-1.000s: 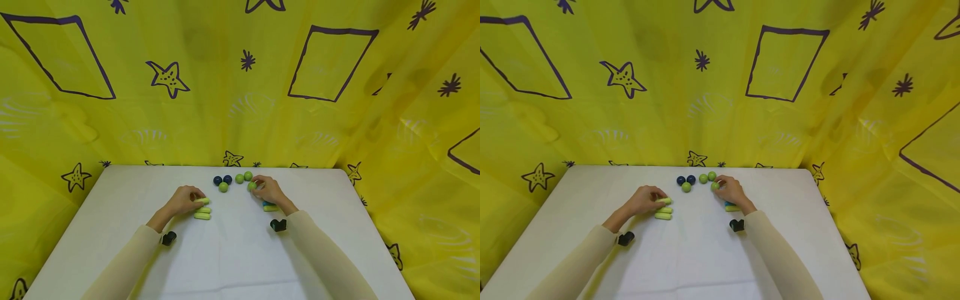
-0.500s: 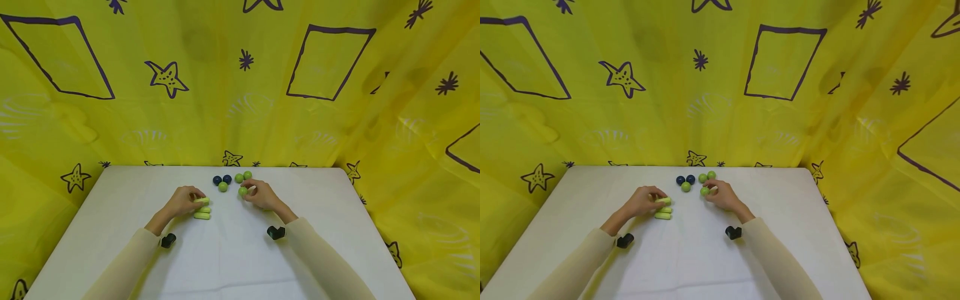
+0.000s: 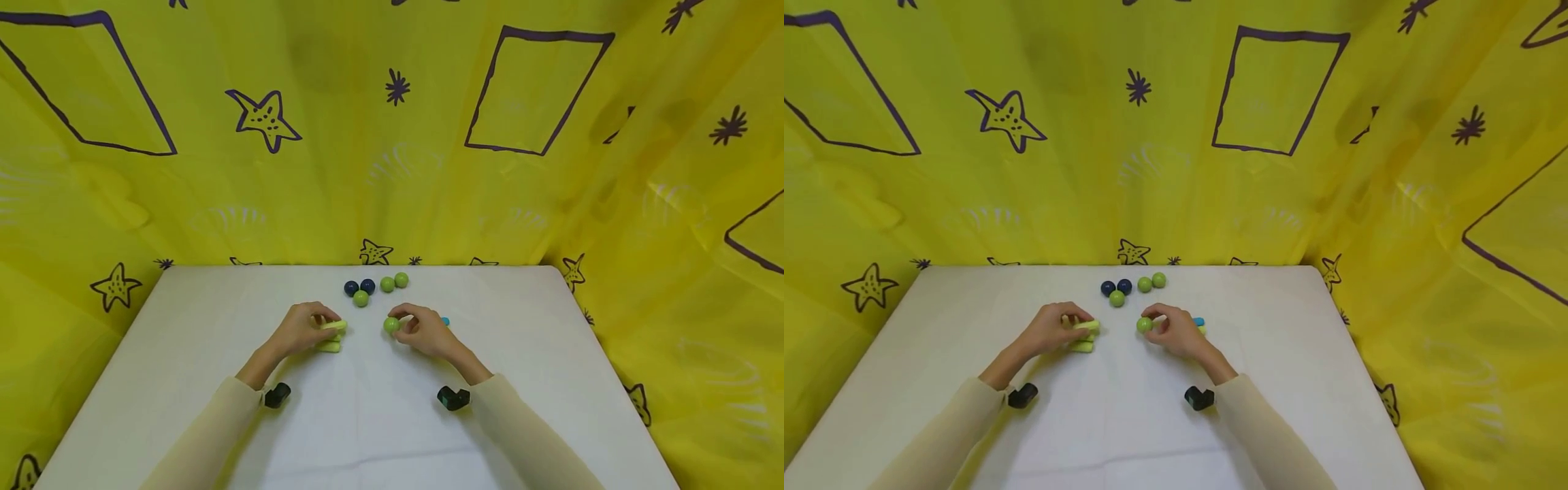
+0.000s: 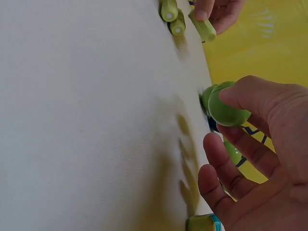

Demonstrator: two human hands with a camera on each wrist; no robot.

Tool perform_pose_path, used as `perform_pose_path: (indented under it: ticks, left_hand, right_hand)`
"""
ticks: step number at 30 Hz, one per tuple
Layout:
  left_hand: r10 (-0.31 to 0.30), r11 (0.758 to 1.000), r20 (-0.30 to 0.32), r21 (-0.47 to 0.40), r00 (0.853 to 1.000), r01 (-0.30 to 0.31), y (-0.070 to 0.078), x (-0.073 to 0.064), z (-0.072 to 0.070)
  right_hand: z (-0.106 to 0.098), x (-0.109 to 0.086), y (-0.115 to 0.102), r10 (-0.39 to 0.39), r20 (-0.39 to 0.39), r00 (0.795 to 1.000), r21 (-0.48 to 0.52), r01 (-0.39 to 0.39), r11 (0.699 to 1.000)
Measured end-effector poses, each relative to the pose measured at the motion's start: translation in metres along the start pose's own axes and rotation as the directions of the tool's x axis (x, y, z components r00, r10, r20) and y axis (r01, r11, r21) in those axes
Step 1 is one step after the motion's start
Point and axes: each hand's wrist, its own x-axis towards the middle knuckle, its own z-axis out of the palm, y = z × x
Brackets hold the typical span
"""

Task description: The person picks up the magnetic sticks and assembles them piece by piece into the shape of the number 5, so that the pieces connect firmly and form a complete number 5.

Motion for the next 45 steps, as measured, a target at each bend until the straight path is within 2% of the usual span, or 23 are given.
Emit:
perform_pose_path:
  ticks: [5,10,17,19,22,28,33,38,45]
  left_hand:
    - [0.025,1.000,-0.014,0.000,1.000,-0.025,0.009,0.000,0.003]
    - [0.060,0.998,-0.022,-0.008,0.998,-0.060,0.015,0.001,0.008]
    - [0.159,0.987,-0.024,-0.003,0.987,-0.159,0.021,0.006,0.018]
    - [0.170,0.986,-0.014,0.005,0.985,-0.170,0.023,0.007,0.021]
    - [0.167,0.986,0.010,0.012,0.986,-0.167,0.027,0.010,0.026]
    - [0.118,0.993,0.048,0.020,0.992,-0.120,0.030,0.014,0.035]
    - [0.137,0.990,0.040,0.031,0.990,-0.138,0.031,0.017,0.044]
    - [0.168,0.982,0.029,0.086,0.985,-0.170,0.031,0.020,0.053]
    - [0.157,0.970,0.034,0.183,0.987,-0.161,0.034,0.021,0.056]
  right_hand:
    - [0.004,-0.007,-0.001,-0.021,-0.026,0.999,0.028,0.022,0.999]
    - [0.010,-0.014,0.000,0.014,-0.055,0.998,0.046,-0.011,0.999]
    - [0.016,-0.019,0.005,0.039,-0.079,0.996,0.011,-0.039,0.999]
    - [0.016,-0.020,0.007,0.049,-0.078,0.996,0.014,-0.048,0.999]
    - [0.015,-0.020,0.008,0.078,-0.061,0.995,0.047,-0.075,0.996]
    - [0.012,-0.022,0.010,0.098,-0.005,0.995,0.103,-0.097,0.990]
    - [0.009,-0.024,0.014,0.101,0.020,0.995,0.103,-0.102,0.989]
    - [0.009,-0.025,0.016,0.107,0.036,0.994,0.113,-0.110,0.987]
    - [0.014,-0.023,0.015,0.096,0.029,0.995,0.117,-0.098,0.988]
